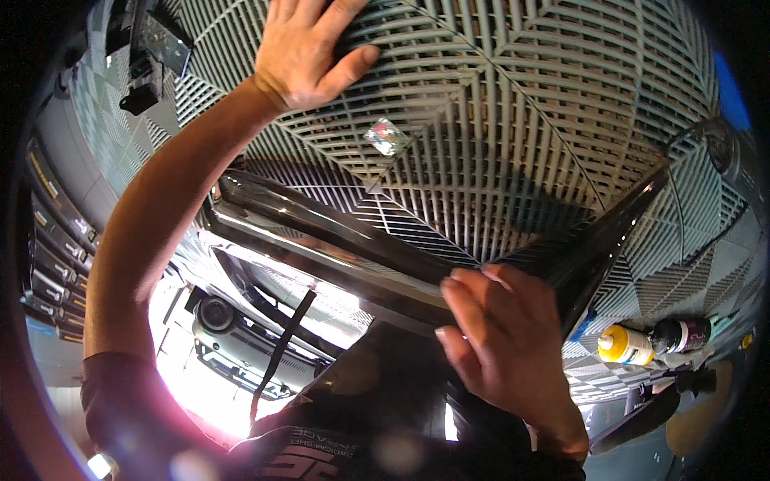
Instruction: The person removes a black car bumper from a vehicle, places it on the floor, wipes it with a blue cloth, and applies a dark substance from a small container using a brush to a specific area on the bumper.
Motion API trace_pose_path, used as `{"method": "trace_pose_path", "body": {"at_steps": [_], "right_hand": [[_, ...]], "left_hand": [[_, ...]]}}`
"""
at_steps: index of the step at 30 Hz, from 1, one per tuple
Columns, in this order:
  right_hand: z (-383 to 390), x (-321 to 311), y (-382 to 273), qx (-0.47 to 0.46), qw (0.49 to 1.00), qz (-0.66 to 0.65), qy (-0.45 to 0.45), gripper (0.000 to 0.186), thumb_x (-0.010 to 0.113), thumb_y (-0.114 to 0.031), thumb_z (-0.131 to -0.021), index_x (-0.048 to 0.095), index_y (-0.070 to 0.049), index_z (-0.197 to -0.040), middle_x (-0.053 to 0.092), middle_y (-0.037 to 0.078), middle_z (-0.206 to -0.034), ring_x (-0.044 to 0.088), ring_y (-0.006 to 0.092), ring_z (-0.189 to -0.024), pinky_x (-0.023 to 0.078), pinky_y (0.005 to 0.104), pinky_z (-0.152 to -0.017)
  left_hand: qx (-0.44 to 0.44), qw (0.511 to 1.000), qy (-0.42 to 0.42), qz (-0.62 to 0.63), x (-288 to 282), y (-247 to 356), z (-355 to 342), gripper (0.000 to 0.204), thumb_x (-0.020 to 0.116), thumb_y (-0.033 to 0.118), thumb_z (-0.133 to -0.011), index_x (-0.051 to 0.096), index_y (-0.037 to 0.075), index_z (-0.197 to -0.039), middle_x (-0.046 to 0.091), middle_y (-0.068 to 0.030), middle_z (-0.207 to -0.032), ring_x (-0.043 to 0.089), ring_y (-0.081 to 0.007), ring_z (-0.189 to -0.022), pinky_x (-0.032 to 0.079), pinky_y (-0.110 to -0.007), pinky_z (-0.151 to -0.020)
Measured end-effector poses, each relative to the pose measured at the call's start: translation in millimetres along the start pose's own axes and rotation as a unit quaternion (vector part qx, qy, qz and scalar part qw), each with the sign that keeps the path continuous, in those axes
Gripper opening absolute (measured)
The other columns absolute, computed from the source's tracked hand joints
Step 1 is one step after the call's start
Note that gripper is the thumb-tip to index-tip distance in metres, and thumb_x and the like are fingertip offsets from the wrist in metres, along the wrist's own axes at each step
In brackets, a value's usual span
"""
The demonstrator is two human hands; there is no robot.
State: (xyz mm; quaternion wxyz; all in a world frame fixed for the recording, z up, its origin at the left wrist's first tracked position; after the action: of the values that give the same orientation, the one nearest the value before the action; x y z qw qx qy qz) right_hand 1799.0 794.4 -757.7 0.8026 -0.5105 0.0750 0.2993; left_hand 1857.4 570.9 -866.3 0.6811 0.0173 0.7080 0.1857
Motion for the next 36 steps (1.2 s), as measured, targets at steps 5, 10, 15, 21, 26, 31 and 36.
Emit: {"method": "trace_pose_path", "body": {"at_steps": [5,10,15,21,26,31,36], "right_hand": [[-29,32,-24,-0.059,0.997,-0.011,-0.047,0.063,0.08,-0.03,-0.075,0.059,0.001,-0.125,0.06,0.014,-0.127,0.055,0.0322,-0.114,0.043,0.0461,-0.09],[-47,38,-33,-0.084,0.995,-0.007,-0.059,0.063,0.078,-0.029,-0.077,0.056,0.002,-0.127,0.059,0.015,-0.128,0.055,0.0323,-0.116,0.043,0.0468,-0.089],[-72,46,-46,-0.103,0.993,-0.017,-0.06,0.058,0.075,-0.026,-0.081,0.055,0.001,-0.129,0.059,0.014,-0.127,0.055,0.029,-0.115,0.044,0.0441,-0.089],[-94,53,-57,-0.119,0.992,-0.019,-0.041,0.051,0.071,-0.02,-0.083,0.056,0.001,-0.127,0.061,0.013,-0.122,0.057,0.0273,-0.109,0.046,0.0428,-0.089],[-80,31,-29,-0.09,0.995,-0.036,-0.015,0.051,0.069,-0.014,-0.085,0.052,0.001,-0.131,0.061,0.017,-0.117,0.059,0.0324,-0.106,0.047,0.0453,-0.092],[-52,43,-25,-0.086,0.994,-0.008,-0.066,0.058,0.073,-0.012,-0.083,0.05,-0.004,-0.136,0.058,0.016,-0.124,0.058,0.0349,-0.108,0.045,0.0437,-0.098],[-45,52,-30,-0.075,0.995,0.02,-0.066,0.055,0.071,-0.02,-0.084,0.052,-0.003,-0.133,0.058,0.015,-0.122,0.058,0.0335,-0.109,0.043,0.0452,-0.098]], "left_hand": [[-0.004,1.0,0.008,0.011,-7,-5,5,0.075,0.057,0.045,-0.082,0.042,0.008,-0.146,0.038,-0.0271,-0.147,0.038,-0.0476,-0.131,0.032,-0.058,-0.106],[-0.011,1.0,0.018,0.008,-9,-7,6,0.075,0.057,0.043,-0.08,0.042,0.008,-0.146,0.037,-0.0255,-0.148,0.038,-0.0457,-0.131,0.032,-0.057,-0.107],[-0.017,1.0,0.019,0.002,-9,-8,9,0.075,0.056,0.043,-0.081,0.041,0.009,-0.146,0.036,-0.0236,-0.15,0.036,-0.0432,-0.134,0.032,-0.055,-0.109],[-0.019,0.999,0.028,0.014,-13,-9,10,0.075,0.057,0.044,-0.079,0.043,0.009,-0.145,0.038,-0.0225,-0.149,0.037,-0.042,-0.134,0.031,-0.054,-0.11],[-0.024,0.999,0.039,0.0,-16,-10,15,0.075,0.057,0.045,-0.079,0.044,0.01,-0.144,0.04,-0.0226,-0.147,0.038,-0.0422,-0.134,0.032,-0.054,-0.11],[-0.021,0.999,0.049,0.002,-18,-7,14,0.074,0.057,0.045,-0.08,0.044,0.009,-0.143,0.04,-0.0234,-0.147,0.039,-0.0433,-0.133,0.032,-0.055,-0.109],[-0.015,0.998,0.054,0.019,-16,0,11,0.072,0.057,0.045,-0.081,0.045,0.008,-0.142,0.04,-0.0236,-0.147,0.038,-0.0434,-0.134,0.031,-0.055,-0.11]]}}
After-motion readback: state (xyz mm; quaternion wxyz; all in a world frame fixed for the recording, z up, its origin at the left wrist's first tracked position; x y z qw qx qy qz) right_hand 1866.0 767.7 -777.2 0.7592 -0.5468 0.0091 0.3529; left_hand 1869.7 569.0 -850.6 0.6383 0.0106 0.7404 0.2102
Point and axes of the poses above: each hand's wrist, its own z-axis away from the middle knuckle, its own x-axis out of the palm, y = z × x, the point moved 10 cm from there along -z, towards the middle knuckle
